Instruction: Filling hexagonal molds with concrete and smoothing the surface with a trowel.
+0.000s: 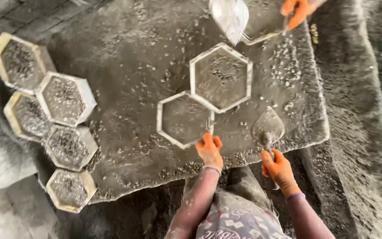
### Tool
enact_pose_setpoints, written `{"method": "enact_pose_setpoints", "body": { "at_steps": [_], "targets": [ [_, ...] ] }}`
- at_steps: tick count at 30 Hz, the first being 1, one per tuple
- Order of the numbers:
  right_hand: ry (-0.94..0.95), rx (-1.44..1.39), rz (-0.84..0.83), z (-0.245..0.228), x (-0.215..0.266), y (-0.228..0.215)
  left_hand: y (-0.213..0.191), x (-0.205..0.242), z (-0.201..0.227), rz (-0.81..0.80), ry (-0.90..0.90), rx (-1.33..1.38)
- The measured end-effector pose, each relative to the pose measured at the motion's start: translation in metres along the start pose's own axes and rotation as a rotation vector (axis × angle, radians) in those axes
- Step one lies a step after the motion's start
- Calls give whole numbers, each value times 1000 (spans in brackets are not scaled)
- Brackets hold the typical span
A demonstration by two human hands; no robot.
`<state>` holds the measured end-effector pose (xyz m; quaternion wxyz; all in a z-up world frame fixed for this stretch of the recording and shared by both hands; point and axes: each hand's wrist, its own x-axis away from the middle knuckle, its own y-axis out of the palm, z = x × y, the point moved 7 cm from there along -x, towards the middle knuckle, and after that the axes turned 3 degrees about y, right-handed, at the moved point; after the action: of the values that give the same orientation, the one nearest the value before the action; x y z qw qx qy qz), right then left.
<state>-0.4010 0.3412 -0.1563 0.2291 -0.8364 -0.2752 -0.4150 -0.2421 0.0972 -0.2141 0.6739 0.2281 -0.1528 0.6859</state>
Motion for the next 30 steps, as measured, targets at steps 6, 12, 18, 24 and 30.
{"method": "enact_pose_setpoints", "body": {
  "at_steps": [6, 12, 18, 24, 30],
  "targets": [
    [-18, -234, 50, 2, -35, -1, -45, -14, 109, -251, 176, -398],
    [-77, -226, -32, 10, -37, 8, -26, -91, 127, -139, 297, -661],
    [60, -355, -4, 41, -22, -5, 15, -60, 95, 115, 292, -188],
    [-44, -257, -30, 29, -33, -20, 101, -75, 56, 260, 280, -137],
    [-18, -239, 56, 11, -11, -25, 163, -53, 121, 321, 661, -590]
  ]
}}
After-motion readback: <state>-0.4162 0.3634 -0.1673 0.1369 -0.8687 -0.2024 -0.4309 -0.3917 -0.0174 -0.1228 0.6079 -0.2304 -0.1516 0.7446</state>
